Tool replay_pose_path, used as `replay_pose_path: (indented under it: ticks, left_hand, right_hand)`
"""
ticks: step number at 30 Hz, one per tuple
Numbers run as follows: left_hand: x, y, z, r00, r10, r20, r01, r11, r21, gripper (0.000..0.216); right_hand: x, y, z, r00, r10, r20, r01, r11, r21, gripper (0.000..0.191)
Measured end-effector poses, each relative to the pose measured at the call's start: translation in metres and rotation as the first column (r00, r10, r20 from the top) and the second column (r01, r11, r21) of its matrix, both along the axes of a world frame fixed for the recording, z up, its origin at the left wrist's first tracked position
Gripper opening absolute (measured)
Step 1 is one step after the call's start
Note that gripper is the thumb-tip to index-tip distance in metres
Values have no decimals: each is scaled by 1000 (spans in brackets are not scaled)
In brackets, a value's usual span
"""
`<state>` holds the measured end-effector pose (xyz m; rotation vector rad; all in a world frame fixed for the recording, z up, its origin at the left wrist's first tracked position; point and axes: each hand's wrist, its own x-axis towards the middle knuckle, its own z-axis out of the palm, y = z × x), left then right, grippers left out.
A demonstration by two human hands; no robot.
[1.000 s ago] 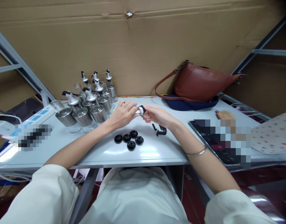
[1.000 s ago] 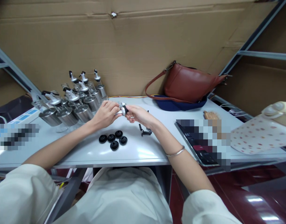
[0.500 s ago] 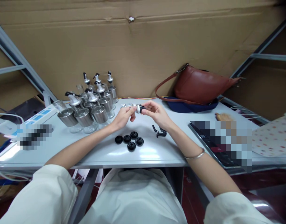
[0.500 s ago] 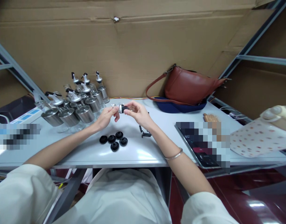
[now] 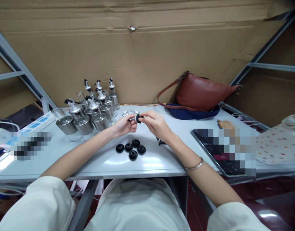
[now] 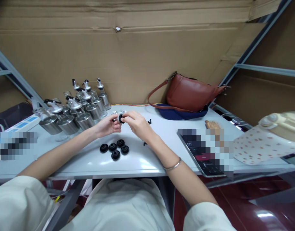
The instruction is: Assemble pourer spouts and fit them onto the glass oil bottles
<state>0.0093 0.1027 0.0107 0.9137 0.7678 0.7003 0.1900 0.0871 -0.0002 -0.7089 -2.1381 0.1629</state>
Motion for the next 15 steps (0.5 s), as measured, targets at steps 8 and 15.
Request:
replay_pose_path:
  ticks: [8, 15]
  left_hand:
    - [5, -3, -1, 998, 31, 51, -44, 960, 277, 36]
    - [6, -1, -20, 987, 124, -105, -29, 769, 638, 49]
  right_hand:
    - [4, 3, 0, 992, -82, -99, 75, 994, -73, 21]
    - [-1, 6, -4, 991, -129, -38, 124, 986, -112, 25]
